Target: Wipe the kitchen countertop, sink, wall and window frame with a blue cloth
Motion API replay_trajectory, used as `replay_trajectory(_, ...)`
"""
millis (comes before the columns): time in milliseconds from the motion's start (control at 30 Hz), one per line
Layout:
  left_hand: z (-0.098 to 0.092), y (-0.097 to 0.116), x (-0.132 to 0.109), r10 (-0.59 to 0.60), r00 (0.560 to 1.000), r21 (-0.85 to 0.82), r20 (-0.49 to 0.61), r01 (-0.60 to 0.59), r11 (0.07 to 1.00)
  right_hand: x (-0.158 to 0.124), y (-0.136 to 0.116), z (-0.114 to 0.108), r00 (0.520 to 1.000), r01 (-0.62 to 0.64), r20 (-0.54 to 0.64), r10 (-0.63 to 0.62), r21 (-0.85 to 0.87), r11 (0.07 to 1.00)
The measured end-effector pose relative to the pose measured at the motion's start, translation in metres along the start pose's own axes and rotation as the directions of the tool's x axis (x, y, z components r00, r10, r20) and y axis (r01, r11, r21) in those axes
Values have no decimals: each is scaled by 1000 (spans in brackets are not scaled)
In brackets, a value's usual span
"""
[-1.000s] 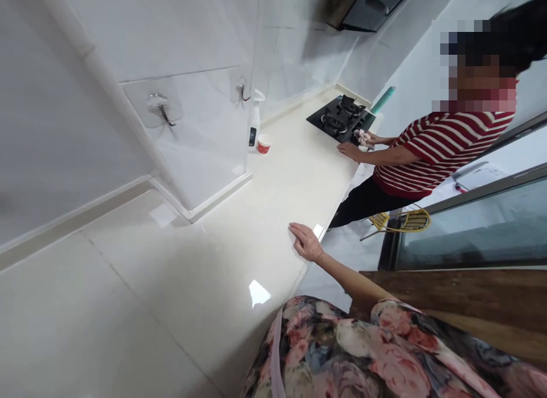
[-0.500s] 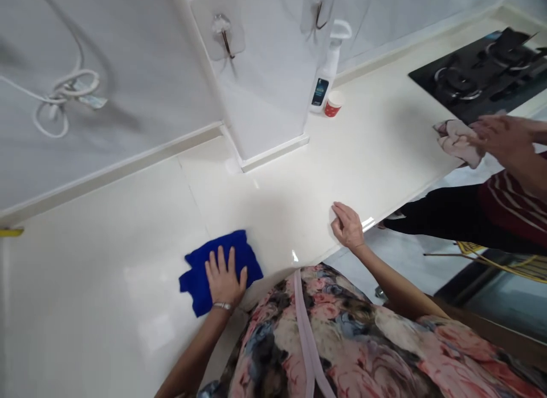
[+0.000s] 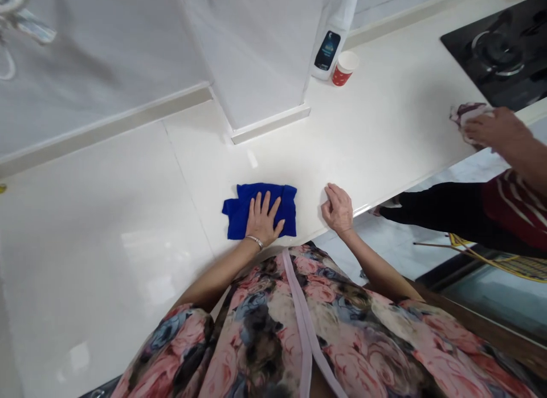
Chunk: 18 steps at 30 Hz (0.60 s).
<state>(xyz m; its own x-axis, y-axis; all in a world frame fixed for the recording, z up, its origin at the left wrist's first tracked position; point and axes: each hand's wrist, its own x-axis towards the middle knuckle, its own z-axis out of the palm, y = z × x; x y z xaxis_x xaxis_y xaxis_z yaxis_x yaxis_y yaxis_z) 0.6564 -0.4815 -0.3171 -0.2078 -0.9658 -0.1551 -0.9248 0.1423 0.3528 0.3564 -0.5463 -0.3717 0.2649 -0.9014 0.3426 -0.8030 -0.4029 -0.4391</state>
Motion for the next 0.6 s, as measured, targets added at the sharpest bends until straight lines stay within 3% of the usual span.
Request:
replay_trajectory(200, 11, 46, 39, 80, 996, -40, 28, -79, 996, 3, -1, -2, 1000, -2, 25, 2, 6, 1000)
replay_trajectory(333, 17, 65, 54, 88, 996, -72, 12, -86, 994, 4, 3, -1, 999, 17, 36, -16, -4, 1000)
replay_trajectory(467, 24, 69, 45, 57, 998, -75, -24, -59, 995, 4, 8, 2, 1000, 27, 0, -27, 69, 997)
replay_trajectory(600, 33, 77, 13, 32, 999, -40, -24, -33, 999, 2, 11, -7, 991, -29, -114, 74, 358, 933)
